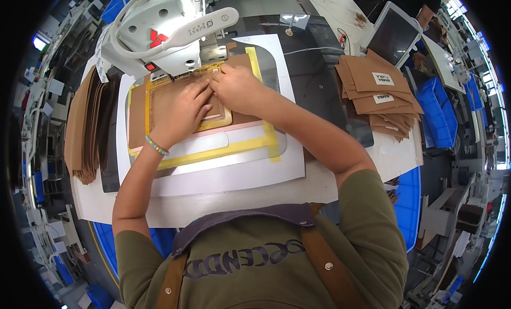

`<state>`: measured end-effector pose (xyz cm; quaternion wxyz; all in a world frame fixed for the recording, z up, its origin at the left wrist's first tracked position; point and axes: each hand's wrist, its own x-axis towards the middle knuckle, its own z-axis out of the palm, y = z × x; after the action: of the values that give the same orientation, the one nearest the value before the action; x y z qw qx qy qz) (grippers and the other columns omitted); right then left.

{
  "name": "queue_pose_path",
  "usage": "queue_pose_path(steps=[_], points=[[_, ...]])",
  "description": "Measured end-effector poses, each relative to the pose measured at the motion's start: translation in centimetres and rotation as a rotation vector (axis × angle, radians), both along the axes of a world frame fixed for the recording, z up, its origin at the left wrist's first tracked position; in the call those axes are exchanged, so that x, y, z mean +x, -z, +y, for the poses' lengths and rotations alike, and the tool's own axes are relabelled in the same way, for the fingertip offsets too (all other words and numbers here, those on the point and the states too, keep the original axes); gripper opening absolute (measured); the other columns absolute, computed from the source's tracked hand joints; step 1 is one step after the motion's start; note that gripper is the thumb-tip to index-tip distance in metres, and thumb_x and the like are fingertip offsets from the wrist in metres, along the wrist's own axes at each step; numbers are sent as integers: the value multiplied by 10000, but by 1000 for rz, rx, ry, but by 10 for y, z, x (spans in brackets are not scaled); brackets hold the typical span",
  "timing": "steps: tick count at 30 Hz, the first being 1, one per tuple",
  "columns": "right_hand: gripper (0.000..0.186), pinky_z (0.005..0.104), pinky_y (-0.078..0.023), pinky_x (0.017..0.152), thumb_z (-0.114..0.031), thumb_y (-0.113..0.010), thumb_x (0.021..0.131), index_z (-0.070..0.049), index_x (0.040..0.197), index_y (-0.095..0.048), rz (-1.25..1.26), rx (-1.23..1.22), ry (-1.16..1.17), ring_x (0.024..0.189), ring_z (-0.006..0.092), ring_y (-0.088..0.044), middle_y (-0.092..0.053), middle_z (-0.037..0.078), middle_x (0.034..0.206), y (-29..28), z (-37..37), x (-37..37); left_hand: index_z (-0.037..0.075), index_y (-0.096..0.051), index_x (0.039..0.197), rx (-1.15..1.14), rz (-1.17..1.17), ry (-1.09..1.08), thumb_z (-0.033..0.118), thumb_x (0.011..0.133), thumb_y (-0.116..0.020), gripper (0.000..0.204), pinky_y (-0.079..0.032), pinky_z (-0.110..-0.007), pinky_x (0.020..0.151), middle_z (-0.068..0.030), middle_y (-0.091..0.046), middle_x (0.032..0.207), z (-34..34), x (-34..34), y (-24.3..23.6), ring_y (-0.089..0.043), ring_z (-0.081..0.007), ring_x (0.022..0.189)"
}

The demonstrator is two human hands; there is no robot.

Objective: Sewing rectangular leather labels onto flat leather panels using an automated sewing machine in a leather goods factory.

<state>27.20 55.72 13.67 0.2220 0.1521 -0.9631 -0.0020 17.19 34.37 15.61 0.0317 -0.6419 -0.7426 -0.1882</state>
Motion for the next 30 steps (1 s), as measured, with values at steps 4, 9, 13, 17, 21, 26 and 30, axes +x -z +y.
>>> queue_pose_path(steps=[4,9,13,17,21,26,30], points=[[312,360,-587,896,-222,-762,918,-47,1176,-767,-59,-69,-19,1047,250,-674,-759,69,1213,-14,-5,8,-35,-617,1402,18,-15,-16,127,1018,-674,421,-467,-478,1161,-202,-603,1486,-4,-3,-1,-560,-401,1343],[329,380,-575,978,-242,-748,955,-64,1230,-744,-141,-171,5,1144,264,-677,-733,76,1311,-32,3,34,-40,-619,1384,17,-2,-67,126,1021,-667,402,-466,-476,1155,-192,-633,1448,-9,-6,-3,-569,-391,1328],[297,393,-563,1026,-224,-708,992,-98,1260,-734,-204,-217,87,1221,269,-659,-707,58,1386,-38,14,53,-23,-632,1379,-10,-1,-85,121,1034,-642,374,-460,-477,1161,-178,-642,1444,-24,-15,-5,-573,-385,1340],[289,402,-559,1039,-186,-663,1021,-102,1291,-725,-221,-271,67,1233,276,-650,-703,59,1394,-39,15,59,-9,-643,1378,-47,-60,-118,116,1041,-628,360,-447,-473,1183,-169,-636,1468,-49,-22,-10,-563,-384,1374],[305,399,-549,1054,-149,-639,1030,-91,1319,-717,-264,-346,-58,1246,280,-647,-700,70,1400,-41,-2,45,8,-662,1388,-46,-123,-91,111,1042,-629,363,-418,-469,1228,-146,-607,1541,-66,-24,-16,-514,-372,1470],[398,401,-537,1015,-57,-664,942,-40,1337,-708,-40,-242,-188,1257,254,-648,-710,66,1391,-10,-24,15,40,-650,1461,-31,-202,-5,107,1041,-627,426,-401,-473,1250,-127,-552,1623,-66,-18,-5,-453,-361,1549],[412,379,-515,995,-74,-686,927,-50,1338,-710,17,-138,-175,1262,236,-649,-716,66,1373,2,-27,17,62,-622,1514,-84,-143,46,131,1039,-625,479,-348,-500,1286,-119,-504,1668,-64,-13,0,-394,-362,1587]])
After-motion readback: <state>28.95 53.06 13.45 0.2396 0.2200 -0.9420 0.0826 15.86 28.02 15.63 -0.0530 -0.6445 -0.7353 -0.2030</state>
